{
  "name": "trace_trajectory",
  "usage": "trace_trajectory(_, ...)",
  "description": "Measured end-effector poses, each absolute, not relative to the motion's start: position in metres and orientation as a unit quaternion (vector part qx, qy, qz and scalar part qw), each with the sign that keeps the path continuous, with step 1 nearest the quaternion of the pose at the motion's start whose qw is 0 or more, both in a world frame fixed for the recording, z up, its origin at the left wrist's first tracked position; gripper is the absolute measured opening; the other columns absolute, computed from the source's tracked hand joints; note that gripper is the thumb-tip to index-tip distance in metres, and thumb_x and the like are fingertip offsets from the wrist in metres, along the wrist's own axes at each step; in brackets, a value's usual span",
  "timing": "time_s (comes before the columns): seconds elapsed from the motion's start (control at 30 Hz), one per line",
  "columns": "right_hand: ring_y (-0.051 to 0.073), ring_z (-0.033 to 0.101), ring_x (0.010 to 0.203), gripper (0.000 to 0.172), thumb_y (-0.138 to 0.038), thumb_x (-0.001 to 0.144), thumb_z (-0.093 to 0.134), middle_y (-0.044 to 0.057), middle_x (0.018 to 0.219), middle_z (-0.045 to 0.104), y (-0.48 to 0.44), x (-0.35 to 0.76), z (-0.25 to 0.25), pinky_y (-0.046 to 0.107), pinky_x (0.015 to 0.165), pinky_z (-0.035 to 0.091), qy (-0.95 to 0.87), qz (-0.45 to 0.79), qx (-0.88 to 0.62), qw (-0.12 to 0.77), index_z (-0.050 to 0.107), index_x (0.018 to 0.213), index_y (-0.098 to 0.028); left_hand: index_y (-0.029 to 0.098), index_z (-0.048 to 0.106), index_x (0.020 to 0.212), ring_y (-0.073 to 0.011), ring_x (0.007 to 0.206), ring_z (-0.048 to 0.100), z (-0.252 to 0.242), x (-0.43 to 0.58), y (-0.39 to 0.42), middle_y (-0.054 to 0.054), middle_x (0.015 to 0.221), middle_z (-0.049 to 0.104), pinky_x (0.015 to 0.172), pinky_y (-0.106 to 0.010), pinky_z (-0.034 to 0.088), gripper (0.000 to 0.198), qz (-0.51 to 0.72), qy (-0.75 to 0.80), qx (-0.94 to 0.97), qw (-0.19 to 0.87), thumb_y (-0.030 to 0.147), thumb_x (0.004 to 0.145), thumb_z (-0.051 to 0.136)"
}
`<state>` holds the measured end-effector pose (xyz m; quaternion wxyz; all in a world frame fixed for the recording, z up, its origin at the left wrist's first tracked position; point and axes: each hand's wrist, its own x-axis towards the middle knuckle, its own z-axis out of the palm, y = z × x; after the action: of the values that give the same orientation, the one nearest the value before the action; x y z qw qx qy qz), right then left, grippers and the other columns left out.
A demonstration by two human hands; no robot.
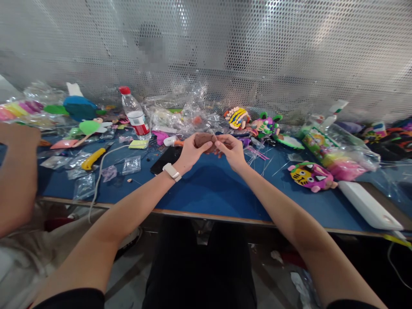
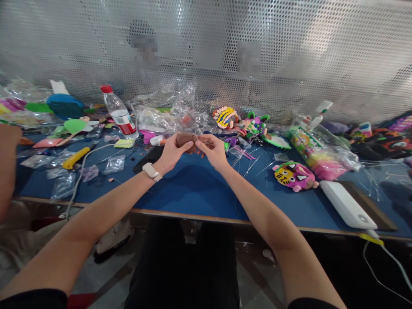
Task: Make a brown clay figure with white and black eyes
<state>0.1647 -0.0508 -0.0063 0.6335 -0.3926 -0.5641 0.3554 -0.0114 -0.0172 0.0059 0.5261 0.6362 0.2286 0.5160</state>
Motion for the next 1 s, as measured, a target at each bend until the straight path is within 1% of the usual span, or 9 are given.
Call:
trace_trajectory(0.13,0.015,0.065,0.060,0.037,-0.059,0.081,0.084,0.000,0.072,0.071,-0.0498,0.1662,-0.0046,0.028,0.048,0.049,-0.563,0.324,-0.387,0.655,0.078,0.094,-0.025,0.017,0.070,0.104,-0.0210,0.090,0.070,0.0039,-0.0145,-0.0157,-0.009,0.099,0.076,0.082,-0.035,0.057,0.042,0.517,0.246,0.707,0.416,0.051,0.085,0.083)
trace_trajectory(0.23,0.013,0.063,0.056,0.032,-0.055,0.082,0.085,-0.001,0.067,0.070,-0.0500,0.1661,-0.0046,0.027,0.048,0.048,-0.576,0.307,-0.386,0.652,0.080,0.088,-0.024,0.018,0.070,0.104,-0.0214,0.095,0.070,0.0057,-0.0160,-0.0164,-0.008,0.101,0.076,0.088,-0.036,0.056,0.038,0.522,0.238,0.727,0.377,0.054,0.093,0.075)
trace_trajectory(0.33,0.013,0.063,0.058,0.029,-0.052,0.081,0.085,0.001,0.078,0.075,-0.0520,0.1642,-0.0044,0.026,0.048,0.050,-0.578,0.278,-0.400,0.655,0.081,0.090,-0.024,0.018,0.070,0.106,-0.0200,0.094,0.072,0.0085,-0.0161,-0.0188,-0.008,0.101,0.077,0.087,-0.035,0.058,0.036,0.525,0.221,0.733,0.373,0.053,0.097,0.070)
trace_trajectory(0.43,0.013,0.066,0.065,0.025,-0.048,0.080,0.086,0.002,0.092,0.078,-0.0539,0.1627,-0.0040,0.026,0.050,0.053,-0.580,0.247,-0.408,0.660,0.081,0.091,-0.026,0.019,0.068,0.105,-0.0190,0.091,0.073,0.0103,-0.0155,-0.0213,-0.008,0.100,0.077,0.085,-0.034,0.060,0.036,0.517,0.215,0.734,0.384,0.054,0.097,0.070)
trace_trajectory(0.5,0.014,0.067,0.068,0.023,-0.047,0.081,0.085,0.002,0.094,0.078,-0.0543,0.1629,-0.0039,0.027,0.053,0.055,-0.587,0.240,-0.411,0.655,0.081,0.092,-0.026,0.019,0.067,0.104,-0.0183,0.086,0.073,0.0106,-0.0151,-0.0222,-0.007,0.097,0.077,0.080,-0.033,0.061,0.036,0.512,0.215,0.735,0.389,0.055,0.097,0.070)
trace_trajectory(0.7,0.015,0.068,0.072,0.027,-0.051,0.084,0.083,0.002,0.087,0.077,-0.0530,0.1666,-0.0044,0.028,0.058,0.055,-0.599,0.239,-0.410,0.645,0.079,0.090,-0.024,0.019,0.067,0.103,-0.0168,0.082,0.070,0.0098,-0.0164,-0.0213,-0.005,0.092,0.073,0.074,-0.030,0.057,0.030,0.508,0.221,0.755,0.353,0.049,0.099,0.069)
trace_trajectory(0.77,0.015,0.067,0.071,0.029,-0.053,0.086,0.080,0.002,0.084,0.076,-0.0520,0.1673,-0.0047,0.028,0.058,0.054,-0.599,0.243,-0.405,0.647,0.078,0.087,-0.024,0.019,0.066,0.101,-0.0165,0.082,0.068,0.0094,-0.0172,-0.0210,-0.005,0.093,0.073,0.075,-0.030,0.057,0.027,0.505,0.225,0.766,0.328,0.045,0.100,0.068)
trace_trajectory(0.9,0.015,0.069,0.070,0.033,-0.056,0.085,0.081,0.002,0.087,0.078,-0.0491,0.1673,-0.0057,0.028,0.059,0.056,-0.599,0.267,-0.400,0.640,0.080,0.095,-0.025,0.020,0.065,0.100,-0.0173,0.086,0.068,0.0089,-0.0185,-0.0208,-0.004,0.093,0.072,0.082,-0.032,0.055,0.021,0.498,0.236,0.785,0.282,0.041,0.101,0.066)
trace_trajectory(1.0,0.015,0.070,0.071,0.036,-0.059,0.088,0.077,0.003,0.088,0.078,-0.0474,0.1669,-0.0060,0.029,0.061,0.056,-0.609,0.269,-0.402,0.629,0.081,0.094,-0.024,0.020,0.065,0.102,-0.0186,0.090,0.070,0.0081,-0.0185,-0.0208,-0.004,0.097,0.074,0.085,-0.034,0.056,0.021,0.497,0.252,0.785,0.271,0.041,0.101,0.066)
